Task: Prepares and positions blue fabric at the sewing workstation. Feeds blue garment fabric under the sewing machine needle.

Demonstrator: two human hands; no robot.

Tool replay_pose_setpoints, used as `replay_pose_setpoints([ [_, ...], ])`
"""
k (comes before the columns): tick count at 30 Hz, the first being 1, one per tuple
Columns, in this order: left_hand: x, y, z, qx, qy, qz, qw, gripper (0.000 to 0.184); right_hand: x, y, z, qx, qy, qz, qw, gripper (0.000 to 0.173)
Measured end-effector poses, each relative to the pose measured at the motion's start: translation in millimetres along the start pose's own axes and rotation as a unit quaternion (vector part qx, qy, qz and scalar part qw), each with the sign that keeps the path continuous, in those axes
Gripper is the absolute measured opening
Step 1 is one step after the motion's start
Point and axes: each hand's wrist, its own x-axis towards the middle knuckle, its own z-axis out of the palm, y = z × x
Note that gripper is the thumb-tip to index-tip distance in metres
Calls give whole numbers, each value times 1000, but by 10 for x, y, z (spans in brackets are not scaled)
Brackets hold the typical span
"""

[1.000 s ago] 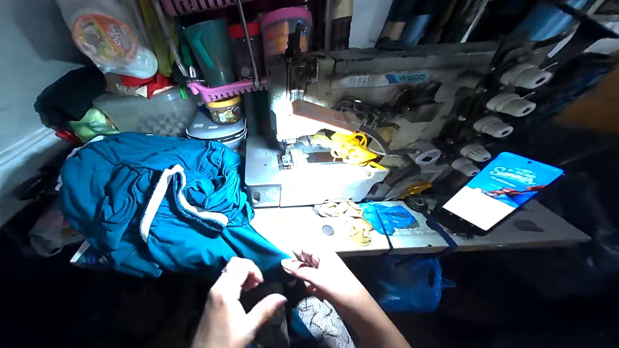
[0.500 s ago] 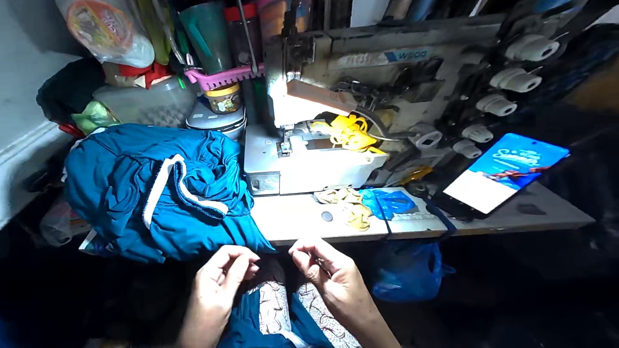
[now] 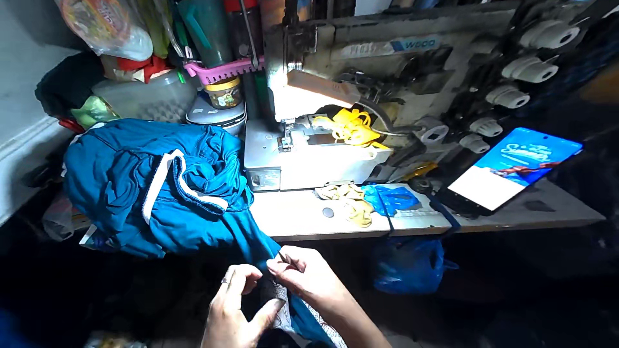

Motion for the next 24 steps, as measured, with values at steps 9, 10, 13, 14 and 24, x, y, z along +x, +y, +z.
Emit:
replay_pose_setpoints([
  [9,271,274,9,-296,-17,-16,955,11,-210,-226,-40,79,81,-131,985,14],
  [10,273,241,24,-265,-13,0,964,14,-203,-213,-47,80,75,-141,984,15],
  [13,238,108,80,-136,16,37,990,24,-139,-141,-104,80,56,-127,987,17],
  [14,223,59,80,-98,30,42,994,24,-117,-113,-149,41,56,-104,992,16],
  [24,-50,-303,-92,88,25,-14,996,27,199,776,-207,-227,39,75,970,29],
])
